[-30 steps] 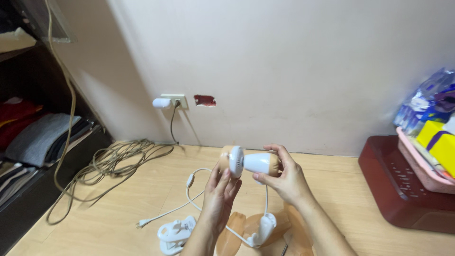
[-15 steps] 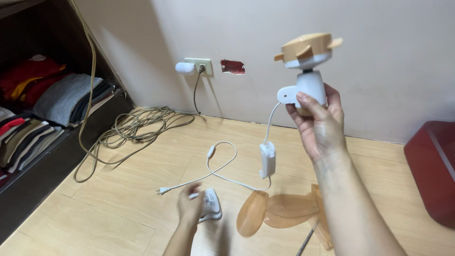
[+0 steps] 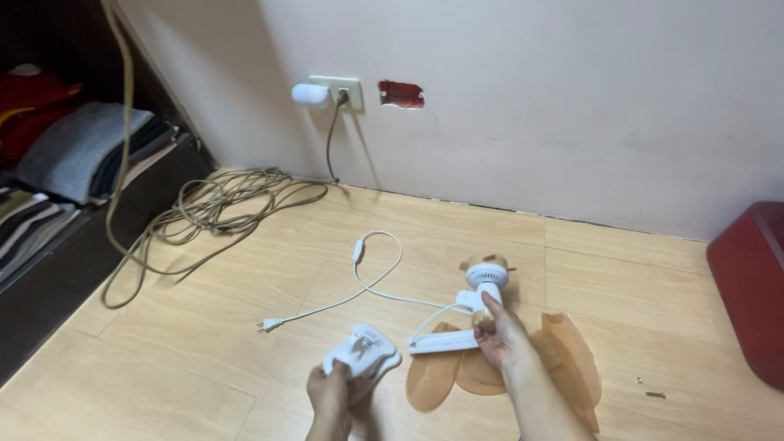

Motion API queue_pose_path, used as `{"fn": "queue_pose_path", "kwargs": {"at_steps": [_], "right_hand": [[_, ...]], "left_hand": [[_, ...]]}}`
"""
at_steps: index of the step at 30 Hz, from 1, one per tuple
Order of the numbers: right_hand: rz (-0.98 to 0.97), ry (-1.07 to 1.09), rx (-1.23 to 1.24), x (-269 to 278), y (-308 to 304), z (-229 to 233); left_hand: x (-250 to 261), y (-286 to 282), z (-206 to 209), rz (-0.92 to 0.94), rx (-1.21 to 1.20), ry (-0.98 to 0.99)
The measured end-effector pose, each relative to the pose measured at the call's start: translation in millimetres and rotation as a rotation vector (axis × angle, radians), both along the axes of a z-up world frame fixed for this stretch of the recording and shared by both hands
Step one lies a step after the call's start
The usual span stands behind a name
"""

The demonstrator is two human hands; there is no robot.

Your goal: The person uses a screwdriver to remove screws from the base and neck of a small electric fan, then detaches the fan head with blades and separates the base components. The parts are placed on the floor.

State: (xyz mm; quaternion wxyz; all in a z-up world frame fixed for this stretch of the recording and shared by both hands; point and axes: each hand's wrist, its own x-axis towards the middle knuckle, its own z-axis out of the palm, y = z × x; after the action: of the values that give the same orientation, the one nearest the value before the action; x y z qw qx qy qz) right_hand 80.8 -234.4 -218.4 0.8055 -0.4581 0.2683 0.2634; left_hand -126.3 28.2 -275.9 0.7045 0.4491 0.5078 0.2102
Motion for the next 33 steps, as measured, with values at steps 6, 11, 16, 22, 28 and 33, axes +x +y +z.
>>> {"fn": "queue_pose_path", "kwargs": {"at_steps": [6, 11, 16, 22, 28, 33], "right_hand": [[-0.066, -0.096, -0.088, 6.9, 13.5, -32.4], [0.062, -0.135, -0.317, -10.0, 34.6, -6.9], [0.153, -0.091, -0.419, -29.4, 46.8, 21.6], [0.415, -0.169, -0.513, -8.8, 6.4, 20.8], [0.328, -0.383, -0.743, 8.8, -122.5, 27.9], [0.711, -0.296, -0.781, -36.6, -143.5, 37.1]], "left_hand": [[-6.1, -34.3, -4.7, 0.027, -0.202, -0.074], [-9.5, -21.6, 7.2, -0.180, -0.267, 0.094], [-11.9, 3.7, -24.1, -0.293, -0.223, 0.119], [-47.3, 23.4, -64.8, -0.622, -0.225, -0.289], [-68.1, -16.5, -50.5, -0.311, -0.117, 0.005], [-59.6, -36.9, 28.0, -0.498, 0.797, 0.595]]}}
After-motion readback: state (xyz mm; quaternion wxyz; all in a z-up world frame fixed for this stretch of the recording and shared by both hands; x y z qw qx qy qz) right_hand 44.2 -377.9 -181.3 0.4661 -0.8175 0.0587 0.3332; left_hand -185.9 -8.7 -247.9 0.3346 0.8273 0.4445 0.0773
